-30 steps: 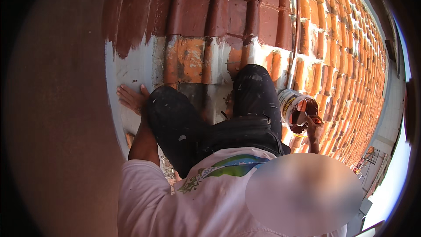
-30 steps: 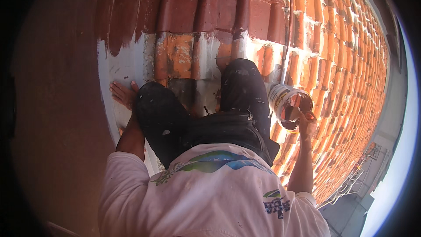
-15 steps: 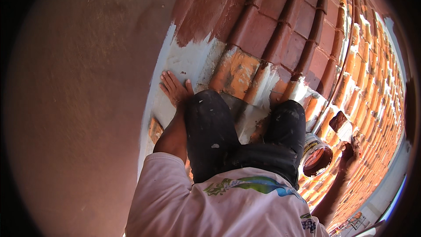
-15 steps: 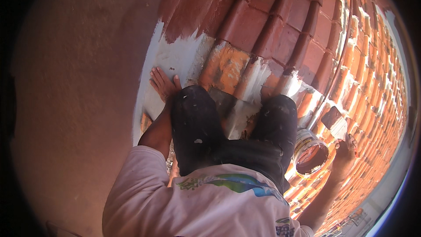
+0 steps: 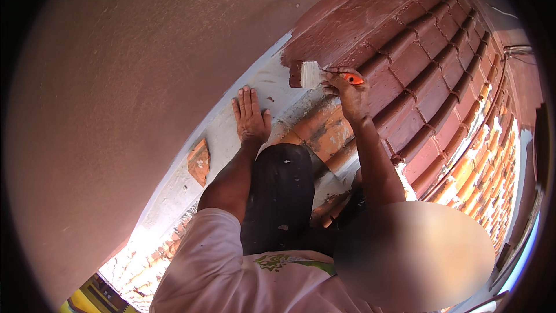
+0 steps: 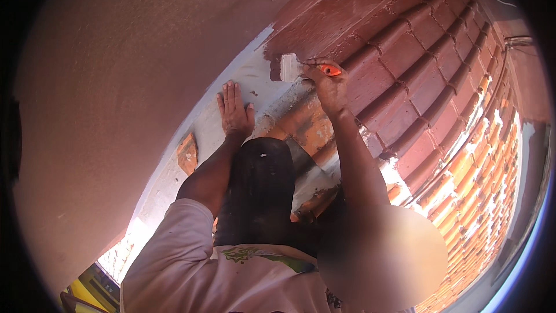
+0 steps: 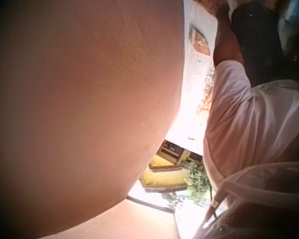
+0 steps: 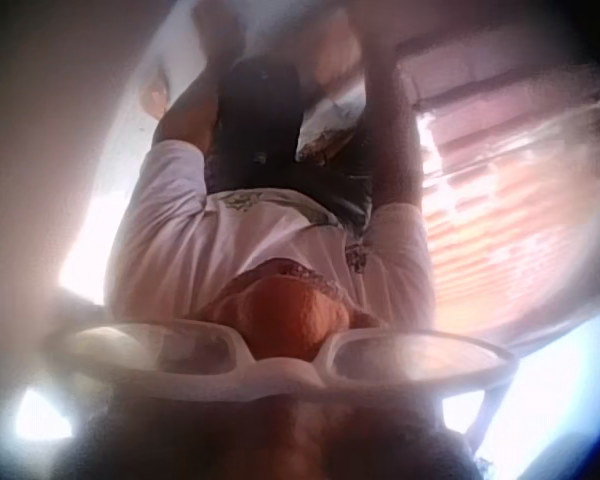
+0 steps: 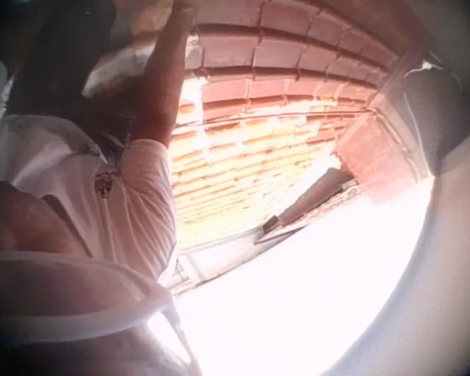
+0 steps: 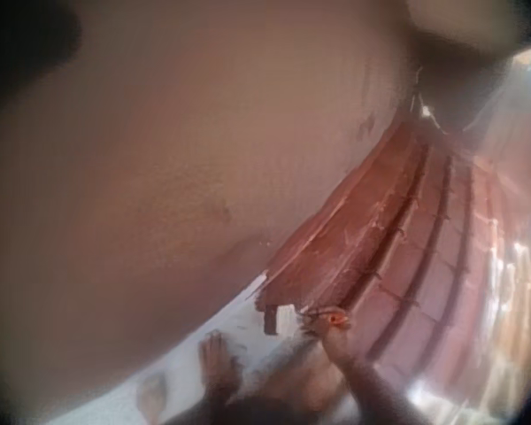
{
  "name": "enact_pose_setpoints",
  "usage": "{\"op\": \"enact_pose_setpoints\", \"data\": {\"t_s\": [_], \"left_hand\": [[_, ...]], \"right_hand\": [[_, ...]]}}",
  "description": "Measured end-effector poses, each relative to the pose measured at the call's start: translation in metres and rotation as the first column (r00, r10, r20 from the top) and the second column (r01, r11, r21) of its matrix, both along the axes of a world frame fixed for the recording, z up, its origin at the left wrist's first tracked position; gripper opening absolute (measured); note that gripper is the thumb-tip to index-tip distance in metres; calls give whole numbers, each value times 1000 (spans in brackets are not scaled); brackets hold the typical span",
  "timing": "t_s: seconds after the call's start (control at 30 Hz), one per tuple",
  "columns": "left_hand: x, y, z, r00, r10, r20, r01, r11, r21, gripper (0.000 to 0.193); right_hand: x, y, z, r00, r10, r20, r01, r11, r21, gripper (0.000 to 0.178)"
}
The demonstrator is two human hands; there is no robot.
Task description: The person paints the underside of terracotta roof tiles with reddish-brown paint using a small brush. They repeatedly dip the brush into a paint can and apply paint to the curved tile surfaces while balancing on the roof.
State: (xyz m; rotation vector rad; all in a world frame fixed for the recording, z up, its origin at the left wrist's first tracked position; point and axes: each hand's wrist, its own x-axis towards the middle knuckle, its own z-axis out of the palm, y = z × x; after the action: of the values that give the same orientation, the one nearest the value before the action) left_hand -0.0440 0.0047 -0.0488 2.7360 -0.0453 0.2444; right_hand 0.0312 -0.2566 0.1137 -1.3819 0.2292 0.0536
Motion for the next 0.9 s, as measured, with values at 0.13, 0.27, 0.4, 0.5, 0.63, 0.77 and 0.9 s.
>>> {"op": "enact_pose_setpoints", "data": {"t_s": [0.13, 0.27, 0.4, 0.5, 0.63, 0.77, 0.9], "left_hand": [[-1, 2, 0, 999, 10, 43, -8, 999, -39, 80], [-3, 4, -2, 997, -9, 74, 12, 999, -40, 83], [-2, 4, 2, 1000, -27, 7, 27, 999, -18, 90], [-10, 16, 9, 990, -118, 79, 121, 992, -29, 97], [-60, 52, 11, 992, 9, -125, 4, 995, 103, 108], [-74, 67, -1, 997, -2, -81, 15, 986, 166, 113], [-75, 64, -6, 1000, -6, -30, 11, 986, 169, 117]], "right_hand": [[45, 26, -20, 993, 115, -41, -116, 993, -29, 15], [72, 27, -35, 998, 59, 10, -60, 995, 85, 9], [82, 30, -44, 957, -282, 66, 262, 939, 222, 11], [61, 58, -59, 932, -308, 189, 268, 940, 210, 11], [9, 105, -82, 995, -53, 79, 60, 994, -91, 14], [24, 103, -73, 988, -129, -79, 145, 956, 256, 11], [99, 58, -41, 921, -379, -92, 377, 807, 454, 10]]}}
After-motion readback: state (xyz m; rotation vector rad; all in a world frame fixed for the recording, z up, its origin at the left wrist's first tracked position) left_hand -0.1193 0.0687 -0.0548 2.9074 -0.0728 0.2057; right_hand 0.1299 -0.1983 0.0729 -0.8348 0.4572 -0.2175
